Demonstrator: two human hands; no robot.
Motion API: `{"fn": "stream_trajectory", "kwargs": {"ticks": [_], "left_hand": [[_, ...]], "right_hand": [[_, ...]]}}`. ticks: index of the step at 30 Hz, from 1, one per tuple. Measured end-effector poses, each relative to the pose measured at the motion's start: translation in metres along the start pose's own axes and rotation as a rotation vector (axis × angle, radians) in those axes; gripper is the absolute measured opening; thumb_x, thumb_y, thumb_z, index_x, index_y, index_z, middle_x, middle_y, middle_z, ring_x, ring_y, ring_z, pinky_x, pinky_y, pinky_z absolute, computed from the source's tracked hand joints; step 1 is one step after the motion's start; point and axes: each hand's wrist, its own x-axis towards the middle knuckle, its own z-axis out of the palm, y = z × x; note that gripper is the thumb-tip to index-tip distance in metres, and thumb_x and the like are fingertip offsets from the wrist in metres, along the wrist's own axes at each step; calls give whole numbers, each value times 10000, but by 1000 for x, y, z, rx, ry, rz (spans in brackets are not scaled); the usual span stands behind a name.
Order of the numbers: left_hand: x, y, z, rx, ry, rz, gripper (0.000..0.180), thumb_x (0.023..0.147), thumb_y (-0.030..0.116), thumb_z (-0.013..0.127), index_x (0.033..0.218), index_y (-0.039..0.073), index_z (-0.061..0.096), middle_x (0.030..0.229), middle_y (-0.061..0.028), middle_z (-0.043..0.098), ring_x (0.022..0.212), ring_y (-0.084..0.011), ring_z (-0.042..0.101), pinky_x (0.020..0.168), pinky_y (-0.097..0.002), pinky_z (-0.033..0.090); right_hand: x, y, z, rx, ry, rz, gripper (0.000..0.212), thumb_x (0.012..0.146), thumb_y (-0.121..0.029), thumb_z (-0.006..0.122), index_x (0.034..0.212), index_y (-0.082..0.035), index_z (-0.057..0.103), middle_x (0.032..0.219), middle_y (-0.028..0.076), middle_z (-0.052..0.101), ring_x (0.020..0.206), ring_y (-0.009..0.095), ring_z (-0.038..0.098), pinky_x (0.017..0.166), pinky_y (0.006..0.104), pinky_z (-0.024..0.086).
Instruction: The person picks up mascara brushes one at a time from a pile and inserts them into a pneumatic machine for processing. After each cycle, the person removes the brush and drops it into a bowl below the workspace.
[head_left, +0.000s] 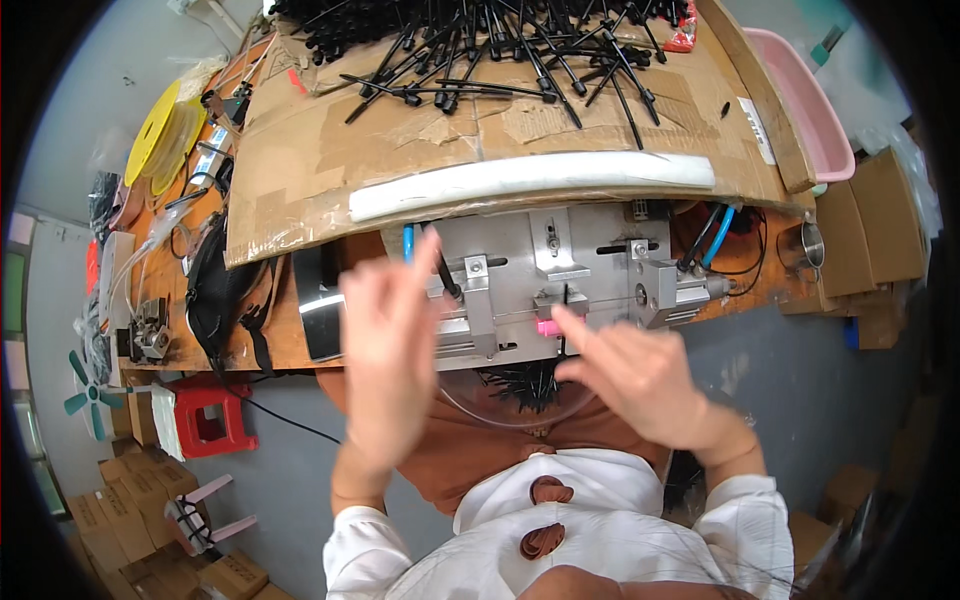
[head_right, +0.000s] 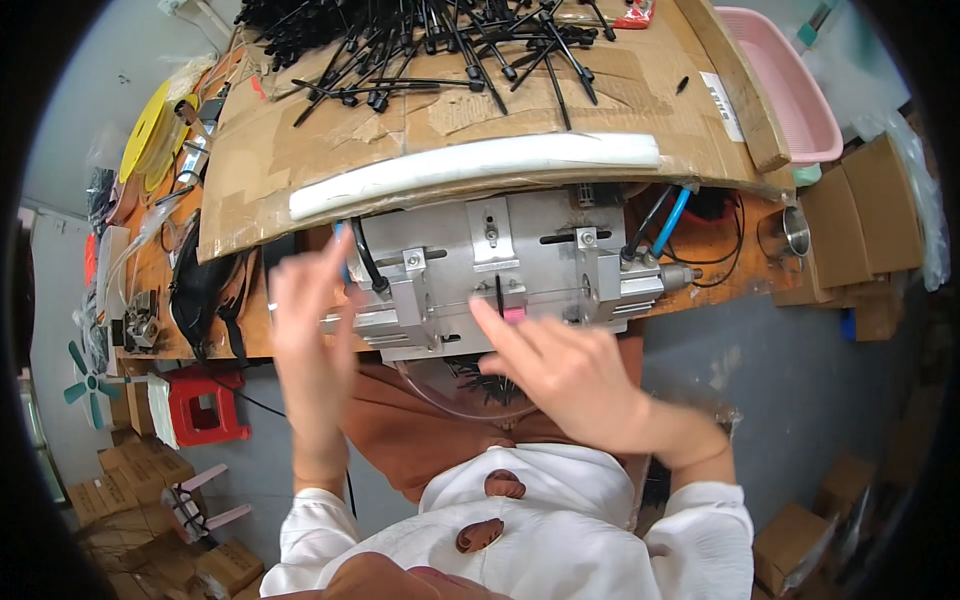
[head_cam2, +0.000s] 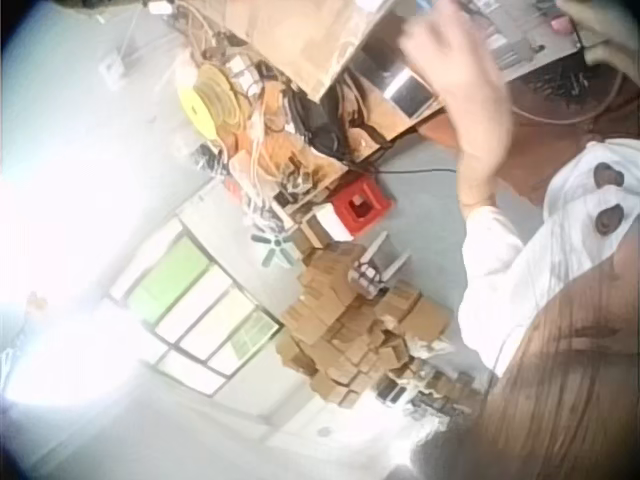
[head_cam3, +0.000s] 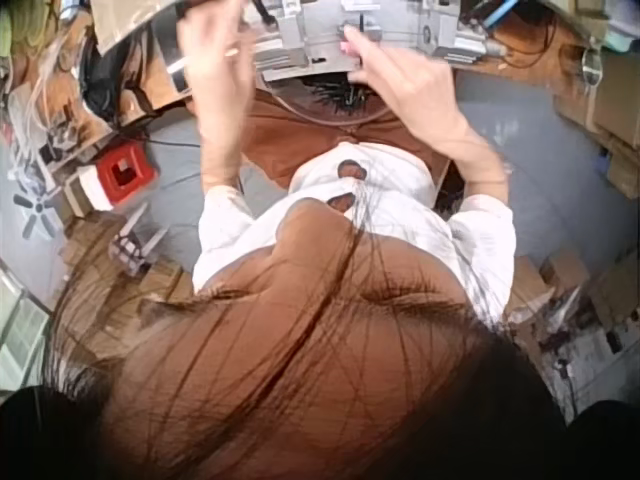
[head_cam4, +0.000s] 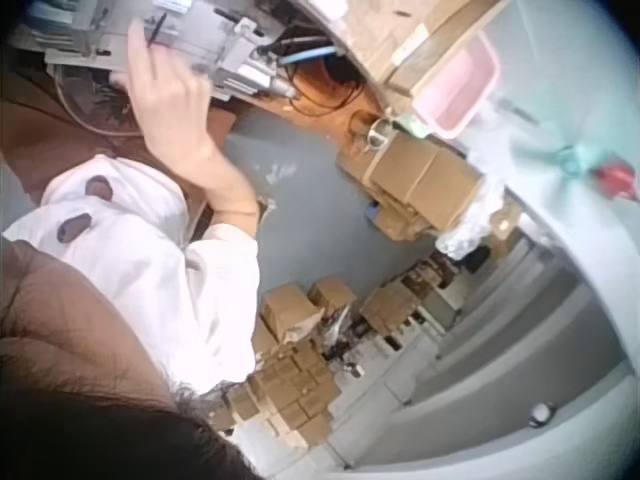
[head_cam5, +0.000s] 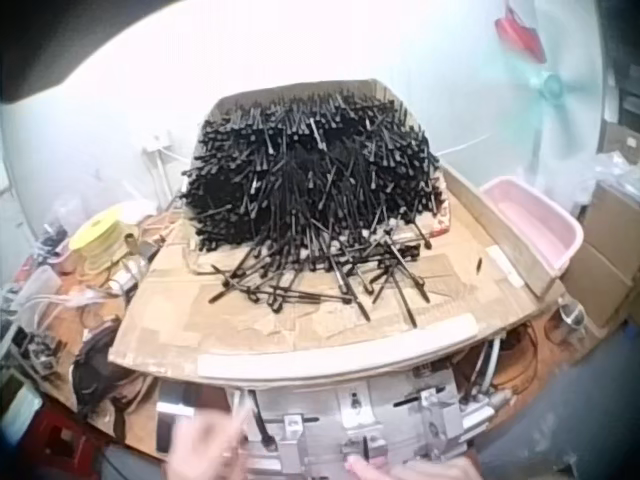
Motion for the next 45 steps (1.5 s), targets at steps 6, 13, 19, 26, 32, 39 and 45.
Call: {"fn": "stream_trajectory", "kwargs": {"ticks": [6,13,19,26,32,39,45], "left_hand": [[132,-99,-1,44,27,155,197,845,40,595,1041,43,620,866,-147,535,815,-306,547,743,-365,452],[138,-87,6,-16,-305,61,210,782,98,720,944,11,618,762,-39,498,647,-139,464,621,-270,425],[128,-53,5,-105,-338,89,150,802,36,678,939,9,624,797,-59,544,713,-148,535,678,-279,450],[108,-35,-21,-131,-490,62,139,833,-4,632,973,3,626,806,-36,570,768,-122,552,750,-254,443],[111,-52,-38,-927,-367,-246,183,879,48,627,1051,-9,606,948,-7,599,904,-68,536,851,-220,425],[43,-17,-24,-754,-154,-187,198,830,-64,626,1023,-22,606,1004,-42,577,877,-85,517,785,-208,431],[13,4,0,-514,-22,-62,243,733,-116,644,955,-21,625,939,-87,579,774,-132,525,682,-244,450]], "right_hand": [[201,42,7,-295,289,-228,128,706,-48,644,825,-5,651,769,159,659,761,292,675,614,393,528],[221,69,-24,-311,-212,-108,112,777,-140,688,826,-42,663,813,135,668,816,302,662,706,399,520],[187,114,-44,-189,-94,-194,100,767,-108,694,807,-28,651,778,113,646,762,288,637,679,398,495],[189,95,-58,-179,-96,-252,162,865,-108,616,910,46,640,822,173,675,693,220,682,568,330,538],[221,73,-21,-317,-170,-126,148,782,-192,697,833,-56,667,702,90,637,683,246,633,636,361,492],[205,89,-64,566,-14,249,169,849,-112,607,842,53,645,621,70,625,551,106,570,518,251,458],[184,61,-22,-158,-153,-71,201,752,-186,706,883,-37,673,786,135,660,766,278,655,711,378,513]]}}
